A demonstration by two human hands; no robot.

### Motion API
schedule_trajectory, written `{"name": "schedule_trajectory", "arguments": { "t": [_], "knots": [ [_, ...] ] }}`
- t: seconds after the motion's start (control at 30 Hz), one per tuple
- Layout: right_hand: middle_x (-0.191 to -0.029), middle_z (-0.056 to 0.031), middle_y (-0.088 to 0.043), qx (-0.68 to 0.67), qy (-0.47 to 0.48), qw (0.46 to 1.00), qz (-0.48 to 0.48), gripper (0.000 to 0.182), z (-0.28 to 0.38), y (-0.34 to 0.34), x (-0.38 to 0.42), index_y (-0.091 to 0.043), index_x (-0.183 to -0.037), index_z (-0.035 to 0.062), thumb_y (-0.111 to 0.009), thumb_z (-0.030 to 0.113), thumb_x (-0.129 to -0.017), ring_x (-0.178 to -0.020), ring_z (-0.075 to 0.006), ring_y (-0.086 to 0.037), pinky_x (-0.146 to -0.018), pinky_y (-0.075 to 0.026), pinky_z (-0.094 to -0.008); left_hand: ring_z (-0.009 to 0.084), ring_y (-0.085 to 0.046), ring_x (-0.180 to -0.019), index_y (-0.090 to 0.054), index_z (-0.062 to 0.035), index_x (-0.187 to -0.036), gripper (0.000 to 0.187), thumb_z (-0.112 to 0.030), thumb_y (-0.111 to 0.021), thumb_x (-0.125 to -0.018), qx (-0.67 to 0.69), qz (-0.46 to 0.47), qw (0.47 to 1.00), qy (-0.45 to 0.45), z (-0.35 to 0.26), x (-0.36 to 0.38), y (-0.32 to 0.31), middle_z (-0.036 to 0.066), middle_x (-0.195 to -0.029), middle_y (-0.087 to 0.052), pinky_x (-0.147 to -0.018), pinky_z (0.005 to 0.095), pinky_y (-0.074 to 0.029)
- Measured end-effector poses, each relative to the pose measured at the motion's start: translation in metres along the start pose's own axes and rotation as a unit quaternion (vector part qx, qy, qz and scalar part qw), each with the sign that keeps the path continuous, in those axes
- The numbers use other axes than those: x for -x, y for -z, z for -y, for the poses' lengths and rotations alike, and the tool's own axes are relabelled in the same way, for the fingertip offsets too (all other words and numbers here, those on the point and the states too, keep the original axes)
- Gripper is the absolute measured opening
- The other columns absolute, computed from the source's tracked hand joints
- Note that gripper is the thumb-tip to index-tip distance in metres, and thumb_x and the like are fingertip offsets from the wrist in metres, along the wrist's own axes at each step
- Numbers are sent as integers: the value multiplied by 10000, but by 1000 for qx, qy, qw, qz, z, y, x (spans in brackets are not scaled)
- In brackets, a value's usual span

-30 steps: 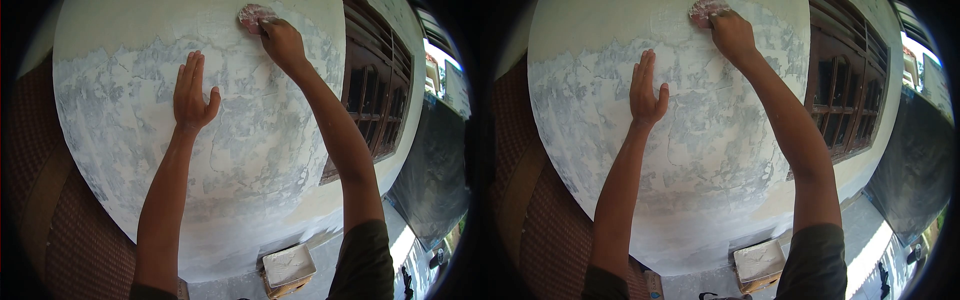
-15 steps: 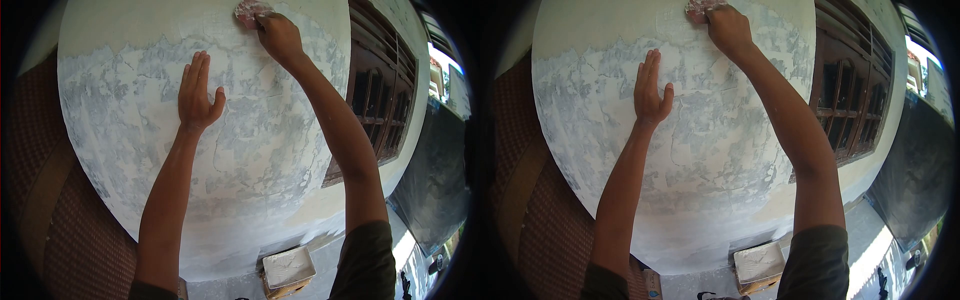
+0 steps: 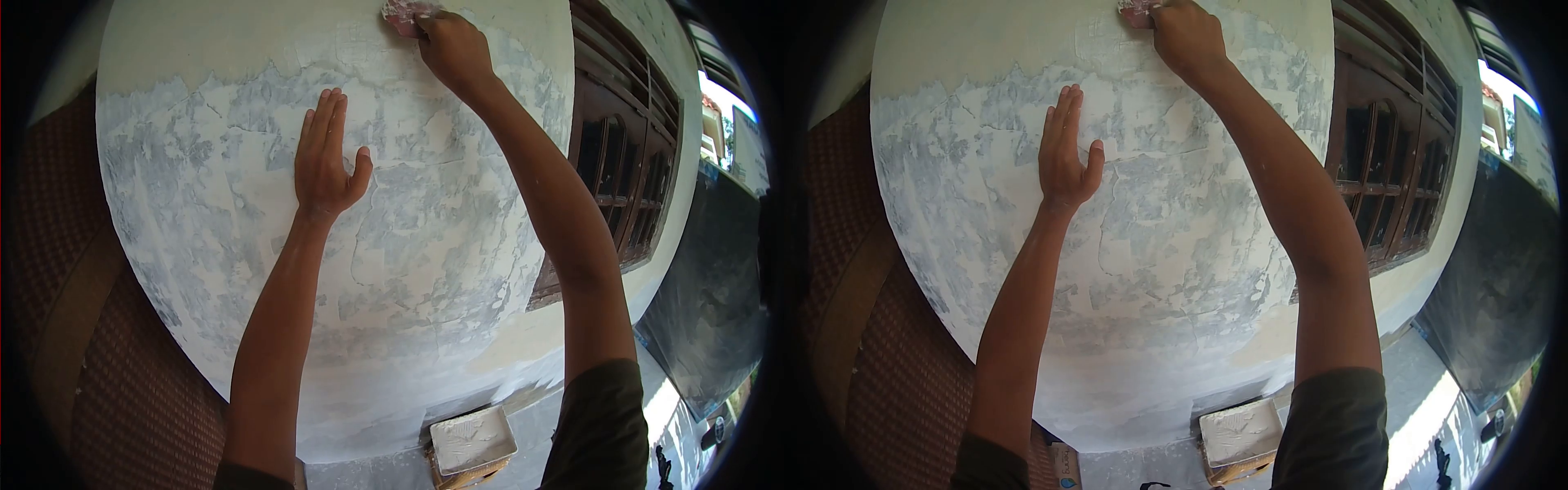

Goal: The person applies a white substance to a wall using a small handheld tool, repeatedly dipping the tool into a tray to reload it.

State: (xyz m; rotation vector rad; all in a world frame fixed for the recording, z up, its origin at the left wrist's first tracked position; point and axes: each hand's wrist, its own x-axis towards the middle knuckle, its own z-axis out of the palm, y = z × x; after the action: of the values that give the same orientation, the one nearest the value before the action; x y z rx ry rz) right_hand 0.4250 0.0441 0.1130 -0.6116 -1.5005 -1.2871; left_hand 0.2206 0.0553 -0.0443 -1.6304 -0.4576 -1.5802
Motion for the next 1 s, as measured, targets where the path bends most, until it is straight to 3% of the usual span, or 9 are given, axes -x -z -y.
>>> {"name": "schedule_trajectory", "arguments": {
  "t": [0.17, 0.2, 0.33, 0.5, 0.67, 0.73, 0.8, 0.93, 1.0],
  "knots": [
    [-892, -115, -690, -48, -3, 995, 84, 291, 50, 32, 92, -721, -1084, 58, -686, 47, -795, -858, -294, -672, -711, -569, -404, 353, -399, -1414, -451, 63, -1403, 656, -239, -529, -826, 0, -2, 1000, 0, 0, 0, 0, 222, -1467, -468, -1147, 528, -317],
    [-826, -89, -666, -81, -3, 995, 65, 180, 55, 39, 100, -724, -958, 42, -668, 51, -787, -835, -281, -664, -663, -564, -405, 352, -399, -1414, -452, 63, -1403, 656, -239, -531, -825, -2, -4, 1000, -2, 0, 0, -1, 221, -1468, -467, -1148, 527, -318],
    [-821, -104, -664, -49, -16, 998, -31, 186, 28, 40, 50, -726, -977, 49, -630, 63, -818, -796, -293, -661, -663, -558, -415, 353, -403, -1411, -458, 62, -1400, 650, -242, -528, -830, -9, -4, 1000, -1, 0, 1, -1, 218, -1464, -474, -1147, 523, -321],
    [-937, -127, -684, 38, 0, 999, 31, 234, -7, 12, 19, -707, -1071, 54, -621, 92, -857, -864, -339, -660, -745, -555, -431, 346, -417, -1404, -462, 61, -1397, 633, -235, -519, -840, -15, -9, 1000, -7, 2, 1, -2, 216, -1455, -486, -1146, 516, -327],
    [-930, -117, -678, -5, -9, 996, 91, 353, 39, 23, 126, -686, -1144, 43, -698, 56, -791, -925, -283, -671, -743, -577, -395, 348, -413, -1406, -462, 61, -1396, 631, -232, -522, -841, -11, -11, 1000, -2, 0, 1, -1, 213, -1458, -484, -1143, 523, -329],
    [-863, -105, -683, -71, 28, 995, 57, 278, 54, 39, 144, -719, -1050, 24, -670, 30, -776, -841, -268, -673, -665, -573, -378, 350, -412, -1406, -462, 61, -1396, 633, -232, -524, -839, -12, -11, 1000, 0, -1, 0, 0, 214, -1458, -484, -1142, 526, -329],
    [-886, -108, -687, -81, -19, 995, 47, 262, 53, 48, 119, -724, -1038, 47, -677, 47, -780, -849, -270, -671, -670, -570, -390, 354, -414, -1404, -463, 61, -1395, 637, -230, -529, -833, -9, -10, 1000, -1, -1, 1, 0, 216, -1452, -488, -1142, 530, -327],
    [-862, -117, -675, -5, 16, 998, -59, 182, 16, 23, 41, -713, -973, 54, -634, 62, -809, -846, -290, -666, -675, -562, -420, 355, -415, -1403, -465, 61, -1393, 638, -223, -530, -826, -14, -10, 1000, -6, 1, 2, -2, 219, -1452, -487, -1141, 530, -328],
    [-857, -116, -673, 5, 20, 999, -25, 167, 11, 13, 36, -708, -954, 49, -622, 56, -811, -852, -293, -667, -670, -563, -417, 356, -419, -1400, -467, 62, -1391, 635, -220, -528, -826, -11, -10, 1000, -8, 2, 2, -1, 221, -1452, -487, -1139, 531, -329]
  ]
}}
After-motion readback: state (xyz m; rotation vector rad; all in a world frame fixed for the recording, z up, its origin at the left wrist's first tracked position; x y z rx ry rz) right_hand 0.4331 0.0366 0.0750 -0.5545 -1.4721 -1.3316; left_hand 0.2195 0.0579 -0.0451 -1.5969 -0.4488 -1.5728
